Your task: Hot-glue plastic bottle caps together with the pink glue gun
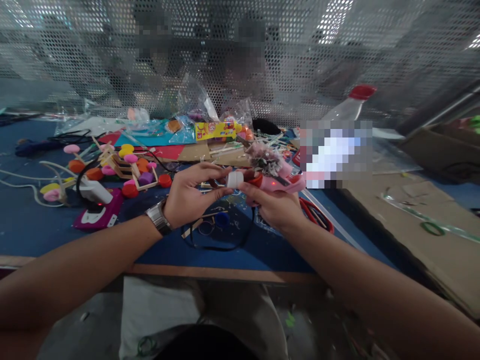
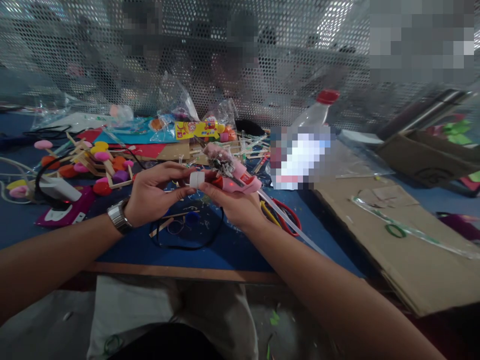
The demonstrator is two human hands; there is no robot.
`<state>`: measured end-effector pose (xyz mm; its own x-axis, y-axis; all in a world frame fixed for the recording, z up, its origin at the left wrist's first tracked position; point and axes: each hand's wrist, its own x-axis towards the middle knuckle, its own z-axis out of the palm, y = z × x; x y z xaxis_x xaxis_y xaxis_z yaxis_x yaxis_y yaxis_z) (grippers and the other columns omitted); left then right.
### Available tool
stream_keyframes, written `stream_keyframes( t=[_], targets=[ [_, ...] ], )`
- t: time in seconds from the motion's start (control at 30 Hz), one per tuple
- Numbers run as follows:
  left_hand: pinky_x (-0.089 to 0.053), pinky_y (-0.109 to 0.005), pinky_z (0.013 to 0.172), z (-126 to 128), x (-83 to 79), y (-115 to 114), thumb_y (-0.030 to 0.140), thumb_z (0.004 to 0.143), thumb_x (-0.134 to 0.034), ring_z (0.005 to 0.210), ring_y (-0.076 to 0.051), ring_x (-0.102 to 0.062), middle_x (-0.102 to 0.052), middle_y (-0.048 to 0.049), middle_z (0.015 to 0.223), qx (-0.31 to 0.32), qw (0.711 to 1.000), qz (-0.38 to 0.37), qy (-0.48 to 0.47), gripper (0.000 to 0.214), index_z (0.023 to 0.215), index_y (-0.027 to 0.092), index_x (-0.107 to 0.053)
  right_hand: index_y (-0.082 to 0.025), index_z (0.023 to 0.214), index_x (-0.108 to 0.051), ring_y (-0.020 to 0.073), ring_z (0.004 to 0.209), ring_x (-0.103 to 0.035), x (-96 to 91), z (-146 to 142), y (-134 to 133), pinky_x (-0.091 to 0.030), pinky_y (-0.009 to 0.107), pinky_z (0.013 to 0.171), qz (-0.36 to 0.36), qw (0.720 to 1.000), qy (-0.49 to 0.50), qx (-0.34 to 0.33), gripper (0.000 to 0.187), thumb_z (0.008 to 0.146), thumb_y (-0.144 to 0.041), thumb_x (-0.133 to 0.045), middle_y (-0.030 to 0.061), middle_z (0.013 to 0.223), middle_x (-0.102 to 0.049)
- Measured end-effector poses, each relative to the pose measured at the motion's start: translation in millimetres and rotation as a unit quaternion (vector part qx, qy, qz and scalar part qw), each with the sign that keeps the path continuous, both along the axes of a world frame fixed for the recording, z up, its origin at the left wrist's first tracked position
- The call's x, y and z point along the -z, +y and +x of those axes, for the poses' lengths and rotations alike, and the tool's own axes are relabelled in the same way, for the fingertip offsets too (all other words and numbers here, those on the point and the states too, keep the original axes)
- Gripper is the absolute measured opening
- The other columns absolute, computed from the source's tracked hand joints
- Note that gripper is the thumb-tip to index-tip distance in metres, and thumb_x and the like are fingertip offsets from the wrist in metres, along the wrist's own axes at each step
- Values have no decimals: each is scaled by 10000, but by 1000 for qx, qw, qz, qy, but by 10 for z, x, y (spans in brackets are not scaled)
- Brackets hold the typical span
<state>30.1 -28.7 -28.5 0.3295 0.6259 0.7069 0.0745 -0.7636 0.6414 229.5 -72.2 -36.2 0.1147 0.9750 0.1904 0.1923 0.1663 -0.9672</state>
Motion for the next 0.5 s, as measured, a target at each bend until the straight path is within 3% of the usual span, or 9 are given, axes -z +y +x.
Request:
stream_keyframes(
  t=[0.27,0.5],
  targets=[
    [-626,-290,736,-6,11,8,404,768,-837,868,-183,-731,-774,-92,1031,-1,1000,5,5,309,1016,222,-806,-234,971,-787,141,612,-551,29,-21,8,-496,305,585,-8,999,43,-12,406,700,-534,-820,-8,744,-693],
    [-620,-265,723,0,15,0,428,750,-844,862,-177,-732,-772,-90,1021,-1,1000,15,-2,333,1008,221,-813,-223,1007,-789,158,669,-604,-50,-38,-2,-517,303,611,-8,999,15,-32,428,720,-540,-797,25,861,-745]
  ],
)
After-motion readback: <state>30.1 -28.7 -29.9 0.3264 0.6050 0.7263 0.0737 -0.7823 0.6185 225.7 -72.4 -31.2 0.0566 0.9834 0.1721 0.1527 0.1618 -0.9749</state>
